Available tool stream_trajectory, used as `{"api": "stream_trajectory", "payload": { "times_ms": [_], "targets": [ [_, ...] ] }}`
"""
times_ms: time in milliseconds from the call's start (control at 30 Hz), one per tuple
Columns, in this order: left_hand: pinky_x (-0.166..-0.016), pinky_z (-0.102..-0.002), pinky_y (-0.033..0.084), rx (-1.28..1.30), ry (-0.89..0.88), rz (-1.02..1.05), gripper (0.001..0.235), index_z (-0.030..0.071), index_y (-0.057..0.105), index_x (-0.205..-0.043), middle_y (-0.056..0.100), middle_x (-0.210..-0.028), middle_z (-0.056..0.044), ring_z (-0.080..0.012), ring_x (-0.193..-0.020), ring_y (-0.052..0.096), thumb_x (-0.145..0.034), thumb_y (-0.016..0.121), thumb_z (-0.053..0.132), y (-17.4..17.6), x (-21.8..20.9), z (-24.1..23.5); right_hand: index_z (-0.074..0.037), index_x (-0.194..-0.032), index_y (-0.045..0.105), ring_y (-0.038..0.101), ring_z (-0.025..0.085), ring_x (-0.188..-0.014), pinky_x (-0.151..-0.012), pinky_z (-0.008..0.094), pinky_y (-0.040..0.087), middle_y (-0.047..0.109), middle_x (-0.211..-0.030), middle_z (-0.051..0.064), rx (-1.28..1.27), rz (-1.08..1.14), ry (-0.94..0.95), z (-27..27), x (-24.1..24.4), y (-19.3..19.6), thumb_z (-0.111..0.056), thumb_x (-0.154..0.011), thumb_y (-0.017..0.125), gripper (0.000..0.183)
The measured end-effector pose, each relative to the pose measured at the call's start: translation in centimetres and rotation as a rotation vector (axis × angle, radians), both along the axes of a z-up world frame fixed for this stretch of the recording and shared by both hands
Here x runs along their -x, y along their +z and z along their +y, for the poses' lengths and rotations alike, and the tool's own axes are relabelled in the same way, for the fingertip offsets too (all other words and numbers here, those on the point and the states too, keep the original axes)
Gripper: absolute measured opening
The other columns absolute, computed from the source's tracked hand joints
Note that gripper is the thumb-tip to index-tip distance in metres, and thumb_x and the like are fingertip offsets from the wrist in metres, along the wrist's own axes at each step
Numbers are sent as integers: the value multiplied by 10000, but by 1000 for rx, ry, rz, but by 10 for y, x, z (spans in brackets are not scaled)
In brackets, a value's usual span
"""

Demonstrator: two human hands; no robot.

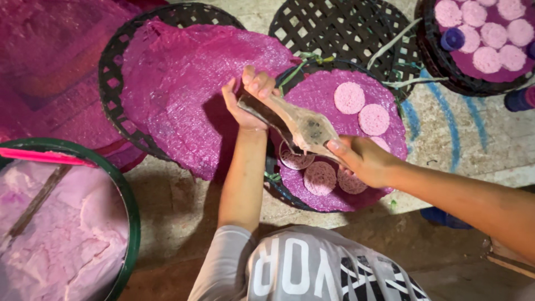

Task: The person scoops pink dough from a green bowl and presses it into a cylindrical mold. They then release the shaped dough onto a purple sheet in a woven basket, repeating the process to form multiple round pieces.

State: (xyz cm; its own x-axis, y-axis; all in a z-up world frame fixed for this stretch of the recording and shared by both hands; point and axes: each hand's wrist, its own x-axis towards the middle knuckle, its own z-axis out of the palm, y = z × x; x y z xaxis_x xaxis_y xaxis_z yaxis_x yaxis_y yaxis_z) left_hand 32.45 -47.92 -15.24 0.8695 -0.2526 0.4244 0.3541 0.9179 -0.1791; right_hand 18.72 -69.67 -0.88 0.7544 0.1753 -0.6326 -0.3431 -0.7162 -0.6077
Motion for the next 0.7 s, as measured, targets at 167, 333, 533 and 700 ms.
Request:
{"api": "stream_trajectory", "payload": {
  "times_ms": [167, 333, 533, 700],
  "targets": [
    [-944, -426, 538, -54, 25, 78, 306, 139, 546, -1049, 531, -908, 12, -177, -890, 547, -1012, 466, 432, 1, 13, 16, -83, -952, 692, 561, 160, -525, -545, 352, 498, 571, -625, 41, -126, 188, -85, 11, 3, -6, -611, -968, 318, 648],
    [-922, -403, 532, -79, 47, 162, 278, 153, 541, -1036, 549, -940, 6, -182, -931, 557, -975, 469, 414, -6, 29, -13, 29, -811, 688, 638, 185, -505, -527, 350, 540, 647, -583, 85, 29, 302, -109, -6, -1, 11, -631, -982, 301, 784],
    [-938, -413, 528, -133, 74, 100, 268, 148, 542, -1053, 555, -939, 10, -174, -927, 558, -992, 469, 398, -7, 6, -15, 2, -864, 683, 602, 179, -512, -500, 340, 513, 626, -608, 74, 0, 102, -50, -11, -4, 6, -624, -992, 312, 739],
    [-931, -417, 530, -135, 52, 137, 294, 146, 552, -1031, 554, -920, 7, -187, -911, 558, -965, 467, 420, -2, 8, -12, -28, -929, 700, 612, 189, -521, -502, 349, 516, 631, -625, 80, 38, 161, -114, -8, -4, 2, -608, -977, 325, 692]
  ]
}}
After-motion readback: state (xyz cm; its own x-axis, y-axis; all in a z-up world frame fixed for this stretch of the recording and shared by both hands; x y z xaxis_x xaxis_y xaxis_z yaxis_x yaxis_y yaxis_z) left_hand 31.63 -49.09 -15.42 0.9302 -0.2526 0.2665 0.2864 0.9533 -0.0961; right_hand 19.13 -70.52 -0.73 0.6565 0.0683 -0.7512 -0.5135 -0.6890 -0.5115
